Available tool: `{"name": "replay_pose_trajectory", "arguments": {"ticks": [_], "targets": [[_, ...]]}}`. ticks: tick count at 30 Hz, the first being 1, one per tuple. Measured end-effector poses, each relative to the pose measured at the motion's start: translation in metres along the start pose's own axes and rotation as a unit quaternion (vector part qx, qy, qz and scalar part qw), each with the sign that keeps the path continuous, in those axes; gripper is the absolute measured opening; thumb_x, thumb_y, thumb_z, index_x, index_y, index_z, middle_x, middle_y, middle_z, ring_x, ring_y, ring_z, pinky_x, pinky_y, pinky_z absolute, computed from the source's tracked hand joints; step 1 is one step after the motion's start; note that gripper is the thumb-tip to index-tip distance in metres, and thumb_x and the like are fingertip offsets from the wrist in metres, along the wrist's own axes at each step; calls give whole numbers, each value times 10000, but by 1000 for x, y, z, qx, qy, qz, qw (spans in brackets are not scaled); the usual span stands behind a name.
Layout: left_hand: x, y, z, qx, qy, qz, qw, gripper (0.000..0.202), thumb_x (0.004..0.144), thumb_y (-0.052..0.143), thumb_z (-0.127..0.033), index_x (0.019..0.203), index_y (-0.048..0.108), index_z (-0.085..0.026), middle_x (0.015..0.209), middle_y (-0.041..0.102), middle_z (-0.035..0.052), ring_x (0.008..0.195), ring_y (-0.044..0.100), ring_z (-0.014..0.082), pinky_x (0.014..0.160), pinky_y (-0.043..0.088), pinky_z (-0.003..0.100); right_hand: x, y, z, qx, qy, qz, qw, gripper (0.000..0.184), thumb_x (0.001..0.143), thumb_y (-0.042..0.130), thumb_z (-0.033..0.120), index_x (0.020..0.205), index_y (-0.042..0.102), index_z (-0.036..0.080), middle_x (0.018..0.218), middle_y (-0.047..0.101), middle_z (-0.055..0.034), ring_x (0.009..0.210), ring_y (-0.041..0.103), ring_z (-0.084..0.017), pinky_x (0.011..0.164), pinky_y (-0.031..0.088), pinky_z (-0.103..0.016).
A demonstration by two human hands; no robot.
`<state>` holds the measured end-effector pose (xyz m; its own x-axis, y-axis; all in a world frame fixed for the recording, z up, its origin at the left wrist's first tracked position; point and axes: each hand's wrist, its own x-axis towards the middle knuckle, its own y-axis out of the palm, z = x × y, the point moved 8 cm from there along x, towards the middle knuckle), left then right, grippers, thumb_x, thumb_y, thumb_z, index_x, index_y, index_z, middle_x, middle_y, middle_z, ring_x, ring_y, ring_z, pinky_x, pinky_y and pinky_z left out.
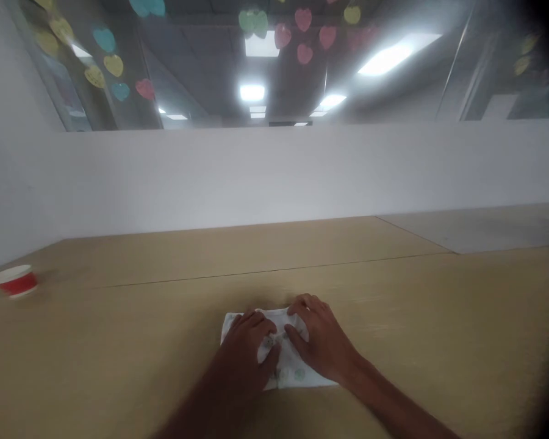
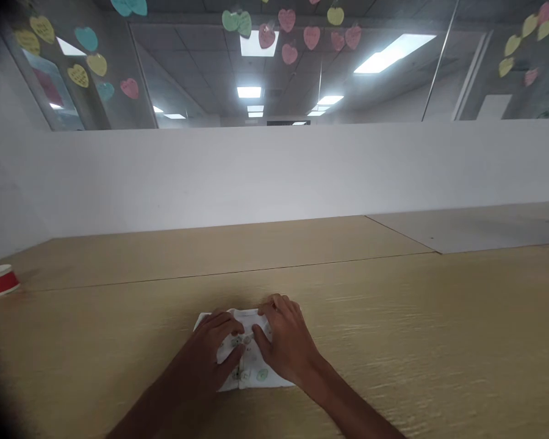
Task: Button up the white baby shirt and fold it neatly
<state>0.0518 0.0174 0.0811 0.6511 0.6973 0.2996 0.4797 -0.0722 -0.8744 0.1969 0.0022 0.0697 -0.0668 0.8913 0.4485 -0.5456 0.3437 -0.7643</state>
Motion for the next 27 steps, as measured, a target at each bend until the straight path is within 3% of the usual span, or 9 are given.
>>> {"name": "replay_pose_trajectory", "arguments": {"ticks": [2,5,11,16,21,27], "targets": [[-1,-3,-2,-65,5,50,997,127,870,541,-228,964,626,-224,1015,626,12,1001,566,189,956,450,381,0,-1,9,63,-22,20,998,115,893,480,234,905,592,209,939,623,-32,937,571,-165,844,460,-324],[-6,0,1,-99,-5,107,989,129,796,600,-215,917,631,-245,987,616,-24,931,565,166,858,452,321,-1,4,17,96,-49,89,990,84,828,522,175,787,588,207,754,573,16,746,532,-120,701,413,-258],[-7,3,4,-94,-22,126,987,148,765,614,-241,908,652,-236,925,627,-20,880,561,171,798,435,307,-7,6,28,134,-97,166,972,118,731,570,155,792,649,218,723,571,29,656,501,-92,624,373,-223],[-6,7,-1,-152,-35,169,973,97,779,579,-222,804,671,-210,842,657,-16,786,592,142,676,431,240,-11,2,37,181,-96,205,957,165,638,622,135,776,670,212,770,637,25,711,560,-105,620,395,-200],[-7,10,1,-134,-38,157,978,113,757,620,-268,810,676,-186,874,674,22,811,599,168,608,407,221,-13,4,39,173,-96,210,958,122,665,651,145,761,675,217,754,642,45,691,554,-87,633,395,-189],[-9,21,4,-121,-48,169,977,78,747,584,-253,721,591,-180,776,634,-10,701,549,133,530,334,216,-13,8,38,160,-83,200,963,112,638,649,131,731,640,194,729,635,39,678,561,-97,617,394,-203]]}}
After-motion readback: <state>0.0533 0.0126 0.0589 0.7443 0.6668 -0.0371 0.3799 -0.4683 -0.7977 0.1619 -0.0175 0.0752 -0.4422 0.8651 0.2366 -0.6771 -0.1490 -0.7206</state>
